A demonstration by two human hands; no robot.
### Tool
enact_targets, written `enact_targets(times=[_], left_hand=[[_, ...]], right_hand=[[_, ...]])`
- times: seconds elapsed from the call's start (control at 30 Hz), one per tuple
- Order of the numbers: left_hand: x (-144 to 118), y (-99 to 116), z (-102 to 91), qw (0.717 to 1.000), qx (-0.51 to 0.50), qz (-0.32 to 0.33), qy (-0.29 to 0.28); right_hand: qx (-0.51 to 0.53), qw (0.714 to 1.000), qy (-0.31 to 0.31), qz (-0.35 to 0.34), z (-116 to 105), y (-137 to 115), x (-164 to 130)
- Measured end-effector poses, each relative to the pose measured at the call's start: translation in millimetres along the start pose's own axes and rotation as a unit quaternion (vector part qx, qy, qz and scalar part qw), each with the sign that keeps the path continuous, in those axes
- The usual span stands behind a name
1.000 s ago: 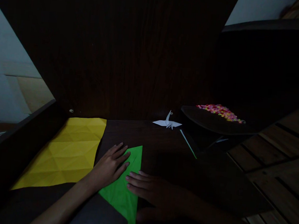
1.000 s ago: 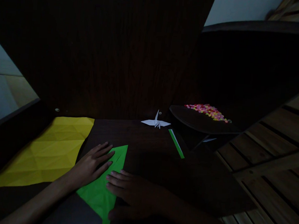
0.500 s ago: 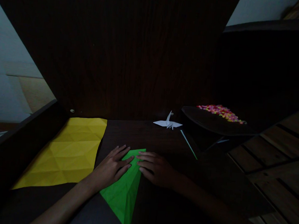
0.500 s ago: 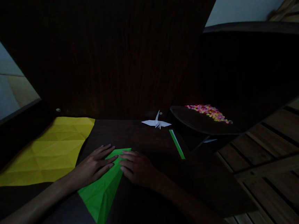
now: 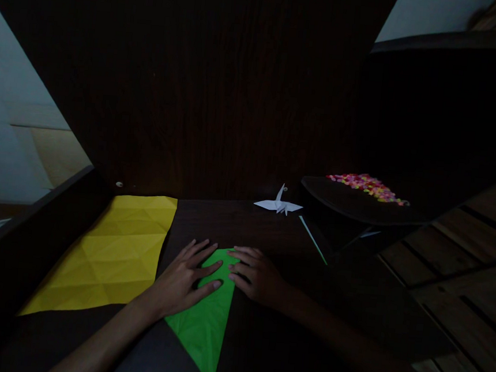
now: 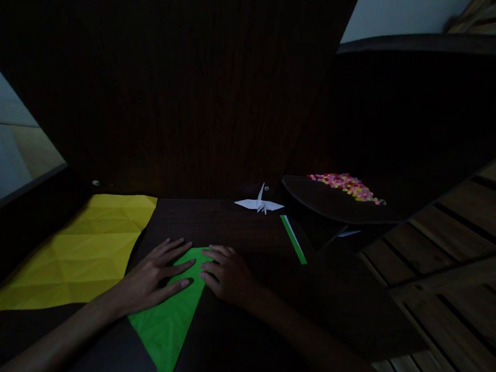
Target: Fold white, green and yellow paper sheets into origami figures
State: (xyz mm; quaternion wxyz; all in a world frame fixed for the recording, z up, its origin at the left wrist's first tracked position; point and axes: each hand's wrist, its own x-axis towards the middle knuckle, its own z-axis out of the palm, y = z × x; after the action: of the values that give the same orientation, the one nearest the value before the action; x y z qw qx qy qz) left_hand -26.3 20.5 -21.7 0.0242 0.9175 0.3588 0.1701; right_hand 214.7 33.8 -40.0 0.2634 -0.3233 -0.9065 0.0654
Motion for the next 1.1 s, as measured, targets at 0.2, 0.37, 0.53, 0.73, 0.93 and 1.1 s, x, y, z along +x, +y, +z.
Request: enact_targets(times=[0.2, 0.37, 0.53, 0.73, 0.93, 1.1], left_hand=[[1.3, 5.3, -2.1, 0.999, 0.019, 0.027, 0.017], [3.8, 8.0, -3.3, 0.999, -0.002, 0.037, 0.007], [3.7, 8.4, -2.1, 0.999, -0.021, 0.036, 0.007], [3.5, 6.6, -0.7, 0.999, -0.032, 0.020, -0.015], [2.6, 4.3, 0.1, 0.998, -0.049, 0.033, -0.030], [0.8, 4.8, 0.8, 0.998, -0.040, 0.024, -0.035]], right_hand=[[-0.062, 0.997, -0.025, 0.038, -11.0, -5.3, 4.1], [-0.102, 0.989, -0.059, 0.088, -14.4, -9.1, 6.3], [-0.115, 0.983, -0.073, 0.120, -12.8, -7.8, 4.8], [-0.080, 0.986, -0.069, 0.126, -15.2, -4.2, 3.2], [-0.048, 0.991, -0.030, 0.124, -10.0, -1.6, -2.4], [-0.029, 0.992, -0.026, 0.121, -9.9, -0.5, -3.7]])
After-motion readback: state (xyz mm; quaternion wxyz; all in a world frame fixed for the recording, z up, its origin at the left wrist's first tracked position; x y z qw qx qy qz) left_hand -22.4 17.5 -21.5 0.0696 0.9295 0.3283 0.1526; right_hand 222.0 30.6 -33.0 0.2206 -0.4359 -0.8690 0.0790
